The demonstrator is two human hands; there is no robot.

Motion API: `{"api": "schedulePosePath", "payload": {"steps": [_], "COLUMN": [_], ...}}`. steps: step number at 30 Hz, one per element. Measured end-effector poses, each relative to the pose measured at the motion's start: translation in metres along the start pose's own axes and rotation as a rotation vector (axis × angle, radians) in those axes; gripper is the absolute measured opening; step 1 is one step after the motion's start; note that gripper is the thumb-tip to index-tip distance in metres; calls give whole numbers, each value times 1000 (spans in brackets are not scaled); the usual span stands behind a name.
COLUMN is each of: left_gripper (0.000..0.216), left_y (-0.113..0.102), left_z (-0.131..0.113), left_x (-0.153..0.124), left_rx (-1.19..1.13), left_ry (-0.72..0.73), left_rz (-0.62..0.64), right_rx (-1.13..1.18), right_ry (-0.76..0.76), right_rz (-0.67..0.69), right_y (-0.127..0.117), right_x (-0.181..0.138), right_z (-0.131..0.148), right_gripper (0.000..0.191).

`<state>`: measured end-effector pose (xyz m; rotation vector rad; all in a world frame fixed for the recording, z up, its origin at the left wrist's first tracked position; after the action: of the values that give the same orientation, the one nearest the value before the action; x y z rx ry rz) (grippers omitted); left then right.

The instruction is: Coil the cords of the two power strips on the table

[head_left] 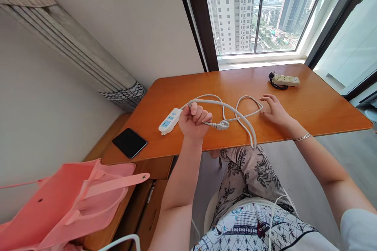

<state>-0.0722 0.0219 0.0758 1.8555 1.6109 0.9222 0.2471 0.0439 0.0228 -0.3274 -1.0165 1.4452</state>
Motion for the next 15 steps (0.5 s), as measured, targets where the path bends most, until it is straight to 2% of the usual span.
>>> {"api": "schedulePosePath", "payload": {"steps": [1,3,6,12,15], "left_gripper": [58,56,54,51,50], "left_y": [0,-1,-5,-27,-35], "left_z": [0,-2,-11,-29,-31], "left_x": [-1,-1,0,7,10], "left_rx": [-2,-14,-35,-48,-60], "left_ry": [-1,16,64,176,217], "left_rz": [-1,-5,-21,-54,-69], "right_rx": [-45,-117,-172,50,314], "right_ry": [-68,-135,-72,310,482], "right_rz": [58,185,235,-15,11], "right_y": [9,24,23,-40,-58], "right_x": [2,6,15,32,37], "right_z": [4,10,12,-4,-11], "right_gripper": [58,50,26,32,37]}}
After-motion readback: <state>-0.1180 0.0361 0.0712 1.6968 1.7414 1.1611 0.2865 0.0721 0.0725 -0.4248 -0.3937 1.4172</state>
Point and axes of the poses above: each hand's wrist, its own x-axis towards the middle knuckle, its own y-axis out of the palm, z = x × y, the point moved 7 cm from there along x, towards the middle knuckle, and after that the axes turned 2 degrees about x, right-handed, at the moved point
